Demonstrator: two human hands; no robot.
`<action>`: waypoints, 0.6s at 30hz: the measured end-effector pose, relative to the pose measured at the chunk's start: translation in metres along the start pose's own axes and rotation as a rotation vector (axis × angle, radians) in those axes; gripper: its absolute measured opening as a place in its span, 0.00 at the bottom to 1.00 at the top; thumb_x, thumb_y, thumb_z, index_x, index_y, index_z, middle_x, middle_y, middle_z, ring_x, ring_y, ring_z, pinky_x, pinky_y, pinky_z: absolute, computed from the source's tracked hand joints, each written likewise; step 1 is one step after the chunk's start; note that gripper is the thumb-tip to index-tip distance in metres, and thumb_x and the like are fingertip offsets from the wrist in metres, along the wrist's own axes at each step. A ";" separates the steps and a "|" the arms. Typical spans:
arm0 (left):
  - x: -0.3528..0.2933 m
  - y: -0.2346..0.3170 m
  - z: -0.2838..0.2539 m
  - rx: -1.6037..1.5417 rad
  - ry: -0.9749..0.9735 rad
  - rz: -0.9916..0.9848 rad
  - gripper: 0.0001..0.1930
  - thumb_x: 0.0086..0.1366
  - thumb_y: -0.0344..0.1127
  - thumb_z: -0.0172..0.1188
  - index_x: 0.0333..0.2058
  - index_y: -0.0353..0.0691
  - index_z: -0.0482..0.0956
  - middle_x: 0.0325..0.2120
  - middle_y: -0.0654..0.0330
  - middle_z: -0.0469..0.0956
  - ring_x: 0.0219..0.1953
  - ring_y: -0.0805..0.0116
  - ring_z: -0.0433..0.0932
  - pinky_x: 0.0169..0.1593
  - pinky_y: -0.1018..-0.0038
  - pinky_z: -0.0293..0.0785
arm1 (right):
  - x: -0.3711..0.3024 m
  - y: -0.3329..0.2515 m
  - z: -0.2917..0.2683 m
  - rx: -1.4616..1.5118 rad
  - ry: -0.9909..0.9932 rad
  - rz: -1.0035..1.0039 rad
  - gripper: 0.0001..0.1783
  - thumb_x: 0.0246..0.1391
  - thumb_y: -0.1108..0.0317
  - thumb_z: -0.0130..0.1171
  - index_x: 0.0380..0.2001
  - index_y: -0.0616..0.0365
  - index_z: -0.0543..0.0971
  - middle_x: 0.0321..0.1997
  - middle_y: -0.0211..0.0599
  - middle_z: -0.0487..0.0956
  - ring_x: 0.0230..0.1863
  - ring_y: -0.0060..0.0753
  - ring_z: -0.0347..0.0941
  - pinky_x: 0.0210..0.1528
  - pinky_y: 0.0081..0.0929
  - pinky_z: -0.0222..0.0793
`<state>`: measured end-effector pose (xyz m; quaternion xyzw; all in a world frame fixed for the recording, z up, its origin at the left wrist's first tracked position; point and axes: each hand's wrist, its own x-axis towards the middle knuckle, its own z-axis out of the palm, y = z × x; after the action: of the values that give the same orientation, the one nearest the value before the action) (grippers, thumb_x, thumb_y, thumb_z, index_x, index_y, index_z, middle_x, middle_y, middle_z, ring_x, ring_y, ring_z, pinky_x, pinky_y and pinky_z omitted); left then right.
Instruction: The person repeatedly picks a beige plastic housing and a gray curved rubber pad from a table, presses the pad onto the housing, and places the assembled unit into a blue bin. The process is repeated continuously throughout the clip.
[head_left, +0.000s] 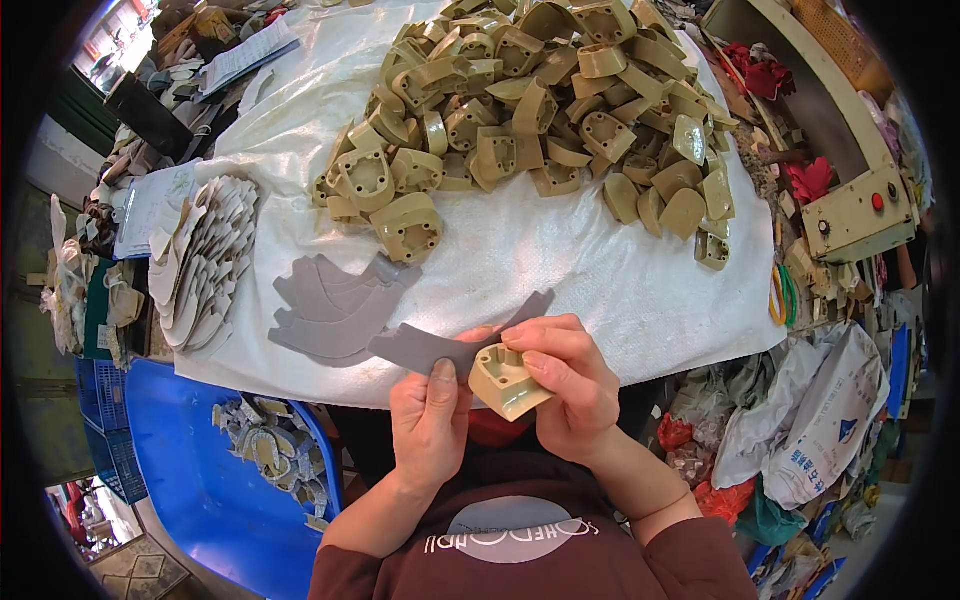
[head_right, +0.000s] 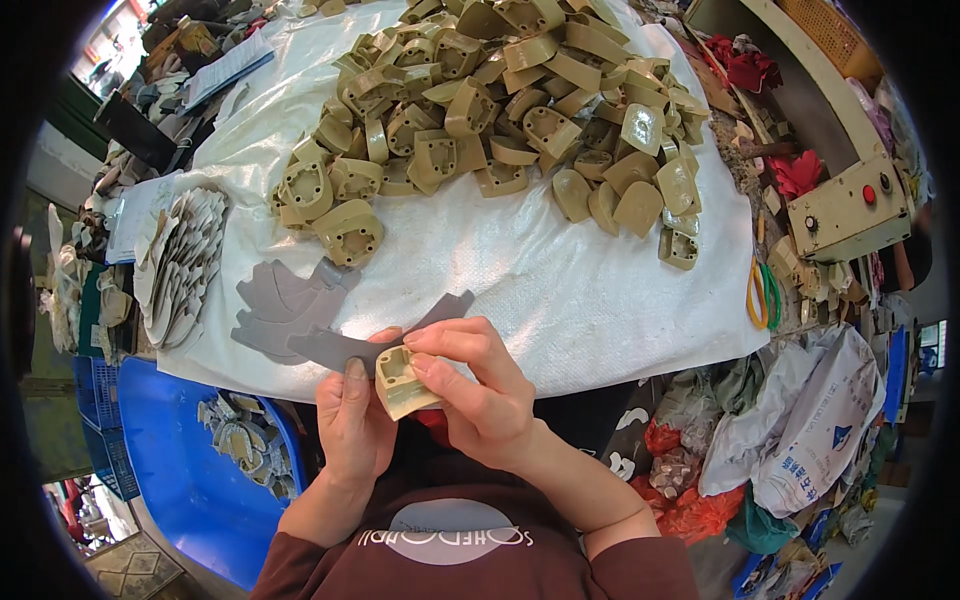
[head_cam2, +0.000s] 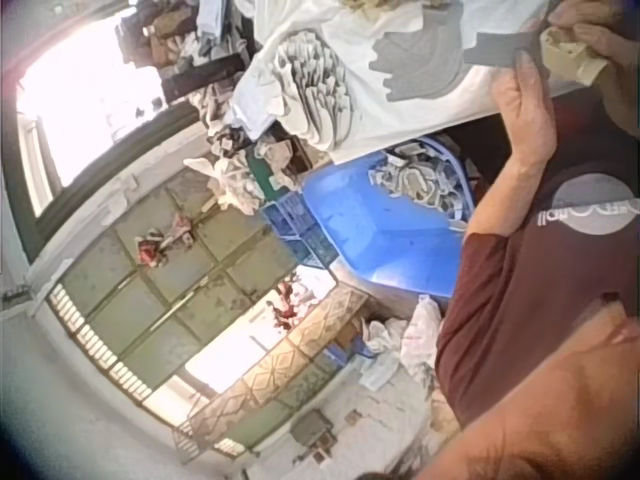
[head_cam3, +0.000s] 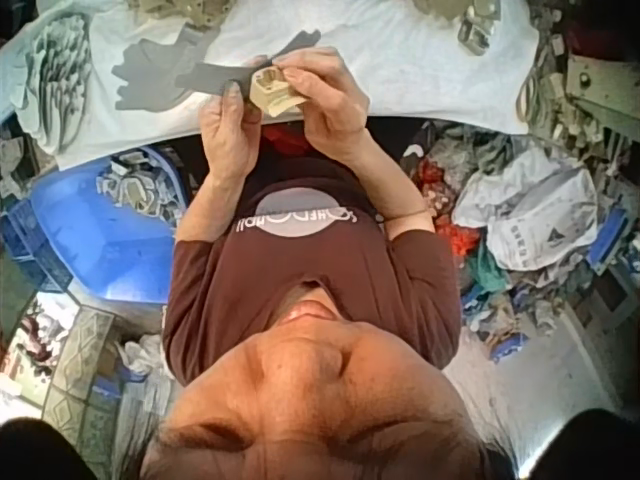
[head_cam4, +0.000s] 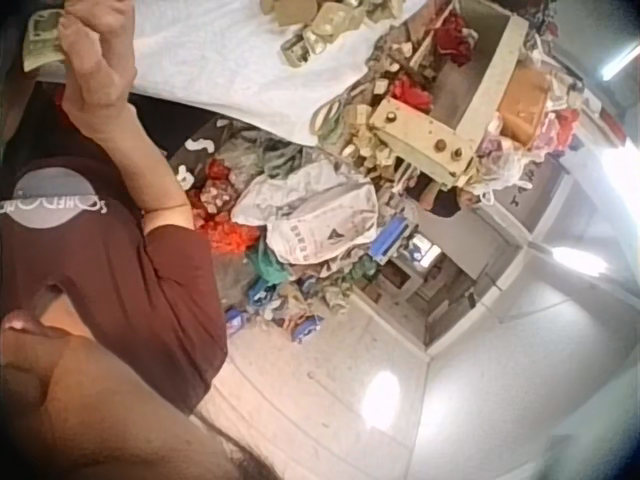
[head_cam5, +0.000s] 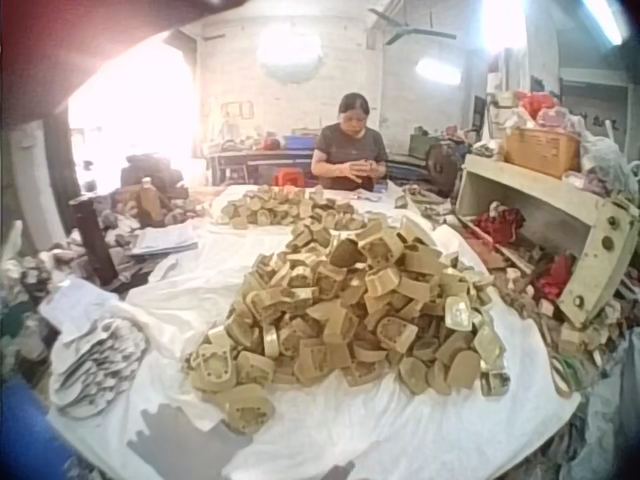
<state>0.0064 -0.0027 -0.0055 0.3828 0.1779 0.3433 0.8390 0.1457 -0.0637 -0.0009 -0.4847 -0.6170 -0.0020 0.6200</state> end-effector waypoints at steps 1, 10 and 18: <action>0.000 0.001 0.000 -0.004 -0.004 -0.003 0.20 0.73 0.36 0.40 0.54 0.24 0.65 0.55 0.45 0.67 0.56 0.60 0.69 0.60 0.66 0.66 | 0.001 -0.001 0.002 -0.002 0.011 -0.011 0.23 0.45 0.85 0.58 0.47 0.58 0.71 0.46 0.47 0.74 0.42 0.47 0.74 0.39 0.34 0.74; -0.003 0.002 0.007 0.086 -0.004 0.033 0.20 0.73 0.34 0.40 0.55 0.24 0.65 0.53 0.47 0.69 0.53 0.65 0.72 0.56 0.71 0.68 | -0.001 0.001 0.003 -0.057 0.008 -0.029 0.26 0.39 0.82 0.63 0.45 0.57 0.72 0.45 0.43 0.75 0.41 0.44 0.72 0.39 0.33 0.72; -0.003 0.004 0.004 0.455 0.068 0.138 0.18 0.72 0.32 0.40 0.50 0.23 0.70 0.47 0.50 0.76 0.49 0.69 0.73 0.54 0.76 0.67 | -0.001 0.005 -0.001 -0.375 -0.037 -0.092 0.23 0.35 0.71 0.64 0.41 0.48 0.75 0.41 0.31 0.77 0.35 0.33 0.64 0.39 0.35 0.54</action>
<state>0.0047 -0.0050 0.0001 0.5614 0.2521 0.3637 0.6993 0.1496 -0.0619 -0.0043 -0.5629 -0.6385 -0.1363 0.5068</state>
